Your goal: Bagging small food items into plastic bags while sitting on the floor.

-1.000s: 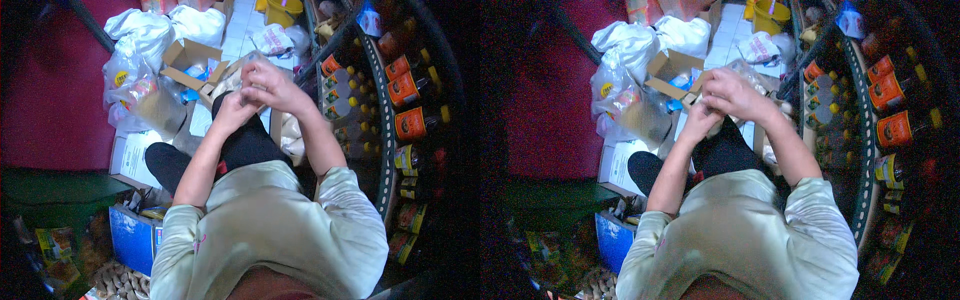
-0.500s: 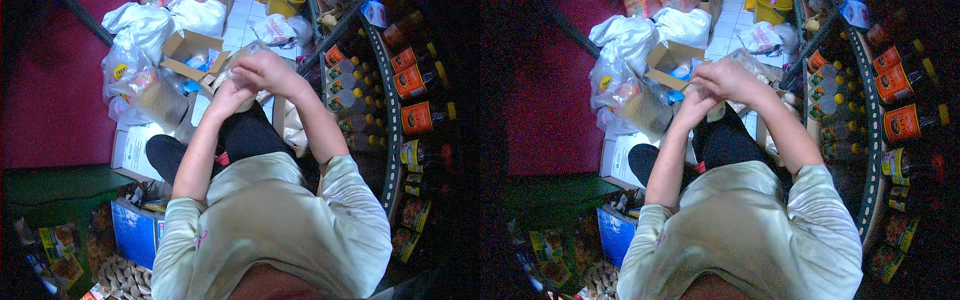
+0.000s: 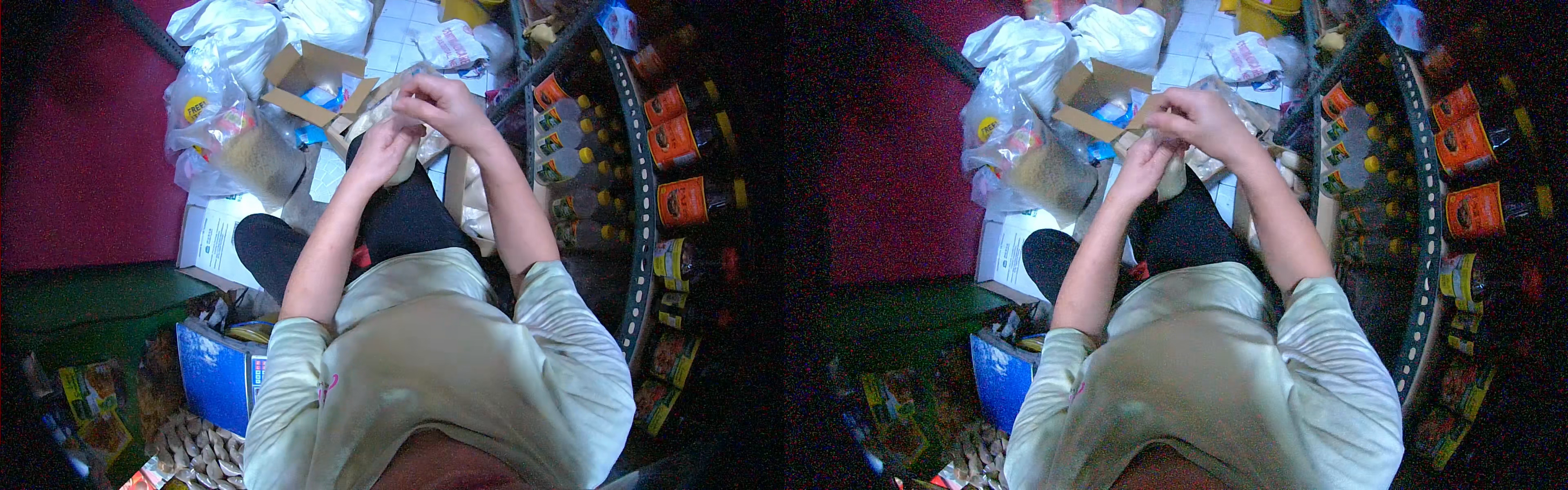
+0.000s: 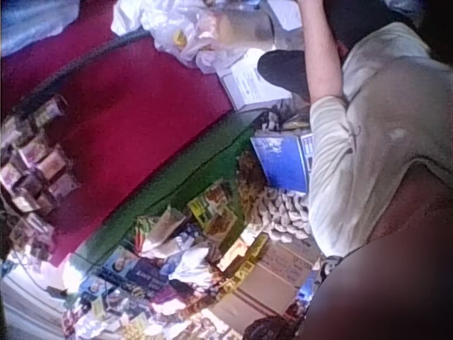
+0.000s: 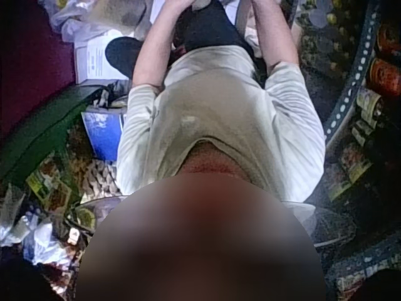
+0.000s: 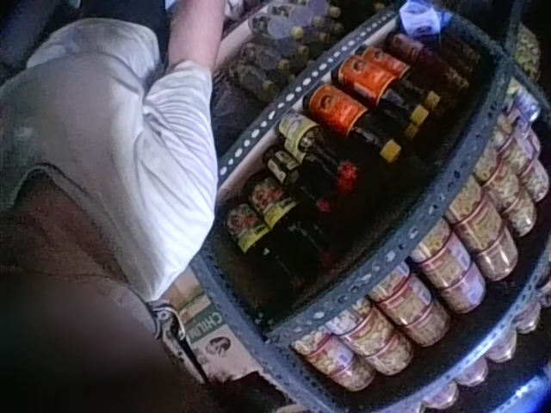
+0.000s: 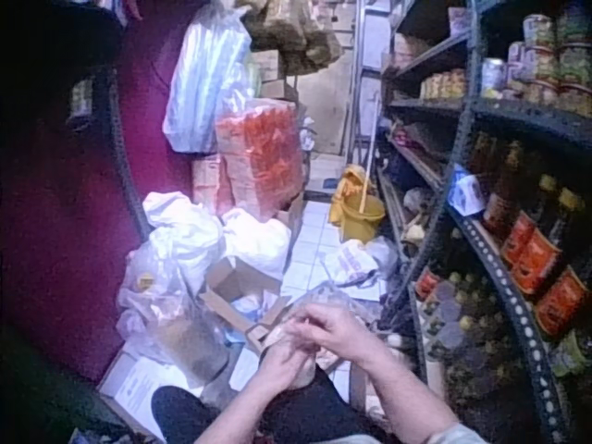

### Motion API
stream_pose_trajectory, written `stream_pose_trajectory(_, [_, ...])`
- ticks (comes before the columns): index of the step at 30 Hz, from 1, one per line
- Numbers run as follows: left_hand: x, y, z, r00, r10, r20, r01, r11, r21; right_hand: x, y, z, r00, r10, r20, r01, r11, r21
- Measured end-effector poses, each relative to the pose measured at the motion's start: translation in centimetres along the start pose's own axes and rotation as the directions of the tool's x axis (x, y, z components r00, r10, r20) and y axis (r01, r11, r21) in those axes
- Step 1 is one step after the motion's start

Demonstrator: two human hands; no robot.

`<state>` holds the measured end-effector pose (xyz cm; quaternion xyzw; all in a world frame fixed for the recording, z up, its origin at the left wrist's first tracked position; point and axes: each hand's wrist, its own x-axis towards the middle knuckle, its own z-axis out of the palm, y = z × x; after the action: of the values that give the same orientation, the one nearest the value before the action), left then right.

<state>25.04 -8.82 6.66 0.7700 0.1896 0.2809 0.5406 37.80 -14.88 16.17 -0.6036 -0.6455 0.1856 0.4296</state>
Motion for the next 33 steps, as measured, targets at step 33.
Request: stream_pose_trajectory(33, [-1.5, 3.6, -0.9, 0.978, -0.204, 0.033, 0.176, 0.736, -0.654, 0.2, 3.6, 1.0, 0.987, 0.158, 0.021, -0.148, 0.857, 0.493])
